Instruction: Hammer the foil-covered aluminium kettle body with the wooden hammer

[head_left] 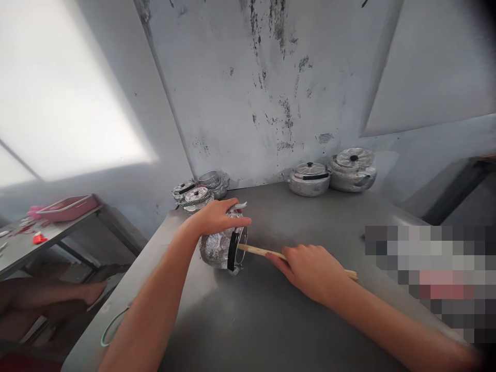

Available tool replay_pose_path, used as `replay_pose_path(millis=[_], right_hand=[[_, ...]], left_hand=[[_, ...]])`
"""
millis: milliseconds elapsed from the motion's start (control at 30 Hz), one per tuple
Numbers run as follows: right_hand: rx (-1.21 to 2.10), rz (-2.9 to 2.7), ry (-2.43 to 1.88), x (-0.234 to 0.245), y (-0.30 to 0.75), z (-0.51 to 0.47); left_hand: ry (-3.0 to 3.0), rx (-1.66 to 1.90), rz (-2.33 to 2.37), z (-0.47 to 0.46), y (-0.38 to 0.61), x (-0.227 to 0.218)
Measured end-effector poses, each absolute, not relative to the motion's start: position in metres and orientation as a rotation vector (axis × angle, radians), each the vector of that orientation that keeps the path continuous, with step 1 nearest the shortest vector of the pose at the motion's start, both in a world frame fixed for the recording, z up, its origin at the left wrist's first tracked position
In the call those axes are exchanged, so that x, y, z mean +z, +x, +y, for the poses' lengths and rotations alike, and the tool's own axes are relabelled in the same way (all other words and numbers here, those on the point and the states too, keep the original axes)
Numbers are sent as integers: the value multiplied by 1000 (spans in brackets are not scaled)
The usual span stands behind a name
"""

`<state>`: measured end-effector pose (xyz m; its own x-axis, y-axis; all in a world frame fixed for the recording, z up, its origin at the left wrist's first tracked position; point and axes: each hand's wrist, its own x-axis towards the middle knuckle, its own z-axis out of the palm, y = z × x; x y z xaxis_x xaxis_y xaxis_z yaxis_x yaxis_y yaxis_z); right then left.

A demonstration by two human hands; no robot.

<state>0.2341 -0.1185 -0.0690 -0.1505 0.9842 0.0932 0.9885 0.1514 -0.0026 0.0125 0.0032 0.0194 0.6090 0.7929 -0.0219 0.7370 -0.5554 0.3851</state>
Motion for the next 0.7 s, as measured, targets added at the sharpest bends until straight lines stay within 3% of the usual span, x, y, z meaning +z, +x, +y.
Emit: replay_pose_path(millis=[700], right_hand=[[-12,-2280,-2027,-73,230,-120]], left_hand=[[2510,238,1182,9,8,18]])
